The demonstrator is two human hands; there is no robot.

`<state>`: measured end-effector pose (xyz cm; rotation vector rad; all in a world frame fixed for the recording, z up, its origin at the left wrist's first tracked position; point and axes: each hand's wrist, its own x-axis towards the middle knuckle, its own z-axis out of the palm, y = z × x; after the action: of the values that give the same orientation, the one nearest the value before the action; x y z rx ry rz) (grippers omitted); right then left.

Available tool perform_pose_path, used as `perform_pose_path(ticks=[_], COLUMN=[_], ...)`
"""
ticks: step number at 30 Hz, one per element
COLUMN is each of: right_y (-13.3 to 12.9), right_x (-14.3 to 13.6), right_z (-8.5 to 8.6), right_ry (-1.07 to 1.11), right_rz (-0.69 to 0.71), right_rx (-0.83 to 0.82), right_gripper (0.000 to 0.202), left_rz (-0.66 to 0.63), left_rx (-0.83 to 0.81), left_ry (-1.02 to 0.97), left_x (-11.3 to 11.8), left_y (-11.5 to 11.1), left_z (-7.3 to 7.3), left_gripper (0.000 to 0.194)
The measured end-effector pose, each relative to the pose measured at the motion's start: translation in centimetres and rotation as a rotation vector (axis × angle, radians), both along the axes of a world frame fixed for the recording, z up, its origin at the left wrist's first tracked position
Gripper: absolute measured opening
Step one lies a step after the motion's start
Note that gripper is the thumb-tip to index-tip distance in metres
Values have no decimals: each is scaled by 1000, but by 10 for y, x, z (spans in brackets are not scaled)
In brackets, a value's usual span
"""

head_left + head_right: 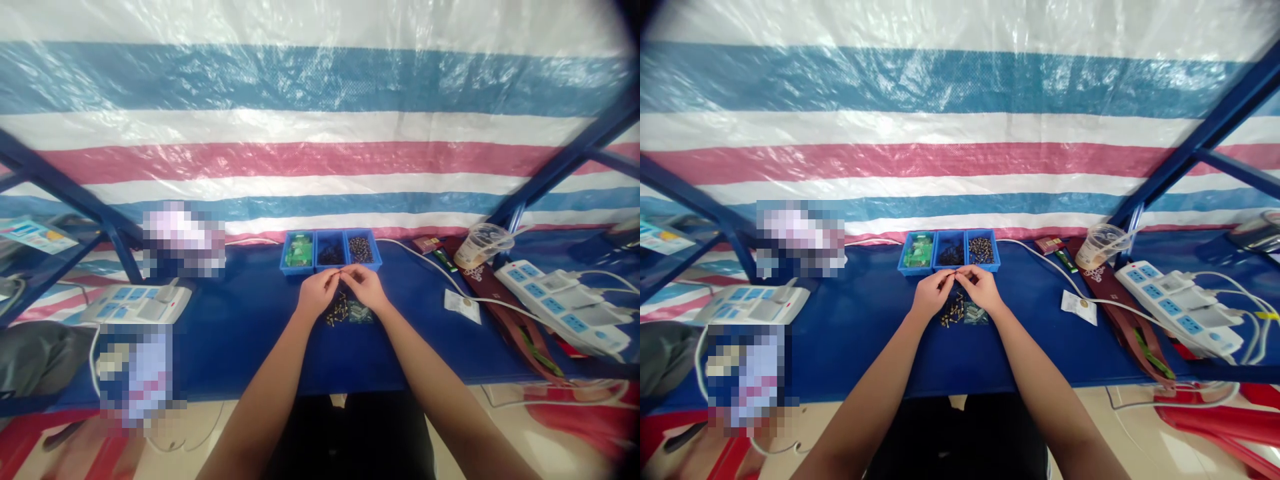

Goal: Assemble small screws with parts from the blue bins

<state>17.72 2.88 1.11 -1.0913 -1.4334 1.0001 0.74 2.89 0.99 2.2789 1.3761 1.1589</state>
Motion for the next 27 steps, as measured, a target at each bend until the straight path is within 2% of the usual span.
perform_pose_path(ticks=[7, 13, 16, 27], right_y=[-10, -16, -17, -14], right_x=[2, 0, 0, 2], right_z=[-9, -11, -13, -16], right_ry=[-2, 42, 50, 22], right_rz=[7, -36, -16, 12], right_rx=[28, 18, 6, 2], right_gripper=[30, 32, 32, 36], left_rz=[-36, -31, -21, -21], left_rx=[78, 159, 184, 160], left_ry=[12, 82, 97, 157], left_x=[-4, -6, -6, -7], left_y=[-10, -10, -10, -10], left_z=[-3, -8, -11, -9], left_gripper=[26, 27, 28, 28])
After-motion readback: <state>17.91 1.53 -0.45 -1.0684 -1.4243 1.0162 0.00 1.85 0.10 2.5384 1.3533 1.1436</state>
